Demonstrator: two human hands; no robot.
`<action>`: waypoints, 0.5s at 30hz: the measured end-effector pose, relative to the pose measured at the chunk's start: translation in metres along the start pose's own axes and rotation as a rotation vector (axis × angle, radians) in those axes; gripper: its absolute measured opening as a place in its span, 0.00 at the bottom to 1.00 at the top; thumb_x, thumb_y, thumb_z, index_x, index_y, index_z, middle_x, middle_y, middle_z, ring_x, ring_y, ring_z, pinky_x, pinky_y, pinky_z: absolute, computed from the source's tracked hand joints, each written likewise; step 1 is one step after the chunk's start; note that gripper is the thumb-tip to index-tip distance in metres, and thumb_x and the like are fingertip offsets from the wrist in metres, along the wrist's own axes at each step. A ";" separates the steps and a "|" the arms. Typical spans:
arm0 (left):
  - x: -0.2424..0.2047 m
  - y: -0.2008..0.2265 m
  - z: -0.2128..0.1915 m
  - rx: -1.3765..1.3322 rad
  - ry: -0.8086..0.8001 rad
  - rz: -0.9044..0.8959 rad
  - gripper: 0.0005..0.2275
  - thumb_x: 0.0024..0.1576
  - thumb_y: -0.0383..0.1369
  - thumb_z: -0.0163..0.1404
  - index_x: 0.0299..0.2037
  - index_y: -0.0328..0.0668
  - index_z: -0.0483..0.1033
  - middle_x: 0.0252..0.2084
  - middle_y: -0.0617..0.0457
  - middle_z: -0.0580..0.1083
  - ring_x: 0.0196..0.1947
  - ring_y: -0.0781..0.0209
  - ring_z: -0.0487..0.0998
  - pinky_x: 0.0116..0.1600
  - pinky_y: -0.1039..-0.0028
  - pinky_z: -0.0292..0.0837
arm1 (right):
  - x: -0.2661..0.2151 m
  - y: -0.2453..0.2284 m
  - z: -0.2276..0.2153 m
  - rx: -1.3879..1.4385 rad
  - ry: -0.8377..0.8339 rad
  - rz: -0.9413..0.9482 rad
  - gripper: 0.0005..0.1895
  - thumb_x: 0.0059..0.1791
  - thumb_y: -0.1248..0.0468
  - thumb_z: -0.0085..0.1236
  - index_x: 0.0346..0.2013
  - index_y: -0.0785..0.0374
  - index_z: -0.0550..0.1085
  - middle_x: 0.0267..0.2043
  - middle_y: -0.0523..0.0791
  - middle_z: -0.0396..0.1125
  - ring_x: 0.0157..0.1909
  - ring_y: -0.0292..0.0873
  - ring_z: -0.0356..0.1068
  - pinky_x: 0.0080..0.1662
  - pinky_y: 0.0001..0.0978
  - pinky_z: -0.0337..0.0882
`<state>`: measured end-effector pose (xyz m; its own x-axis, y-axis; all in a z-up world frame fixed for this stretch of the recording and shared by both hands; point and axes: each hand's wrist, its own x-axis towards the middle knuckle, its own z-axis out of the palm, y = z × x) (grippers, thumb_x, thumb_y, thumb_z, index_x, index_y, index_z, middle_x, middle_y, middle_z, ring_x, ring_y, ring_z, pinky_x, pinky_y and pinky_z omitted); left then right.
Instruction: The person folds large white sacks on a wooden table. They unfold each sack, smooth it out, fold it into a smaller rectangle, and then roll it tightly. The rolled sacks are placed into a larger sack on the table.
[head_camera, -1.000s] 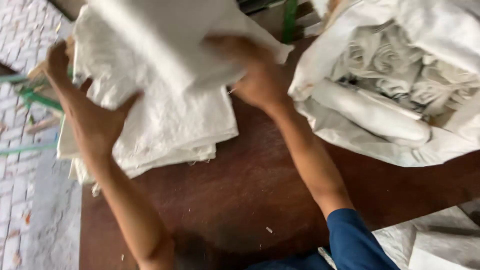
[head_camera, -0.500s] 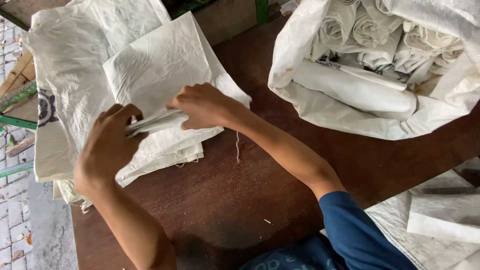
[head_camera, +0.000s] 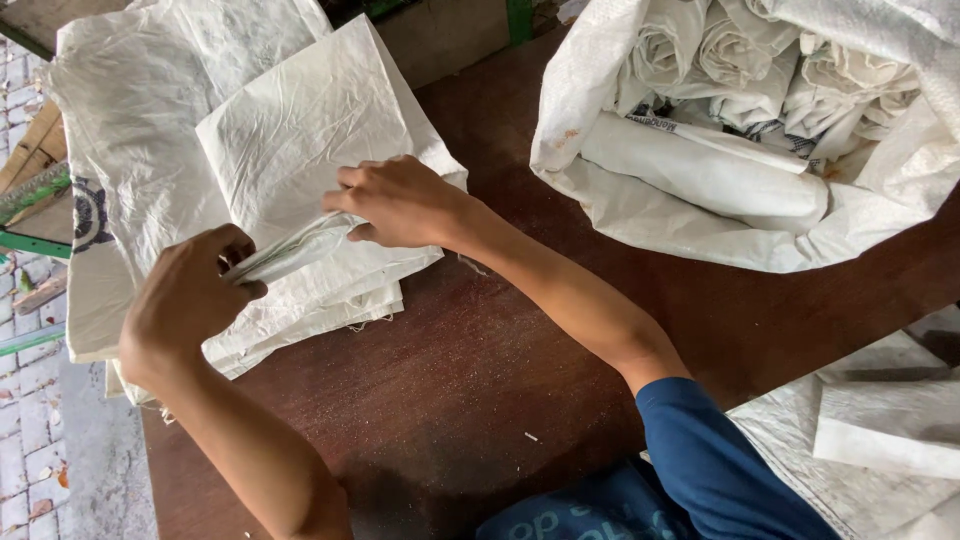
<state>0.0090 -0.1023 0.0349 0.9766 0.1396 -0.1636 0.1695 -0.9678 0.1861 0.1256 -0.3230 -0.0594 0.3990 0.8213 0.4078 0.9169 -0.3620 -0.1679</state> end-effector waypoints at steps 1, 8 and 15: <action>0.004 -0.003 0.003 0.007 -0.017 -0.001 0.16 0.49 0.29 0.66 0.47 0.40 0.80 0.44 0.47 0.82 0.42 0.52 0.83 0.51 0.59 0.76 | 0.002 -0.002 -0.005 -0.032 0.004 0.018 0.24 0.43 0.56 0.68 0.50 0.61 0.75 0.40 0.48 0.73 0.35 0.44 0.74 0.33 0.37 0.78; 0.014 -0.008 0.012 0.076 -0.083 -0.037 0.18 0.53 0.30 0.62 0.54 0.42 0.77 0.48 0.47 0.81 0.45 0.51 0.82 0.54 0.58 0.76 | 0.001 -0.002 -0.002 -0.184 -0.085 0.069 0.20 0.45 0.78 0.53 0.51 0.64 0.71 0.31 0.47 0.71 0.27 0.39 0.70 0.26 0.31 0.72; 0.029 -0.020 0.046 0.073 -0.290 -0.034 0.19 0.53 0.27 0.60 0.56 0.50 0.77 0.49 0.52 0.82 0.40 0.58 0.85 0.52 0.67 0.80 | -0.006 0.012 0.022 -0.144 -0.263 -0.079 0.13 0.42 0.71 0.51 0.41 0.66 0.73 0.19 0.41 0.59 0.15 0.35 0.55 0.17 0.30 0.59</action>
<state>0.0277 -0.0884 -0.0183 0.8902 0.1169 -0.4403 0.1812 -0.9776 0.1069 0.1342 -0.3226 -0.0834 0.3329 0.9285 0.1646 0.9417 -0.3362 -0.0080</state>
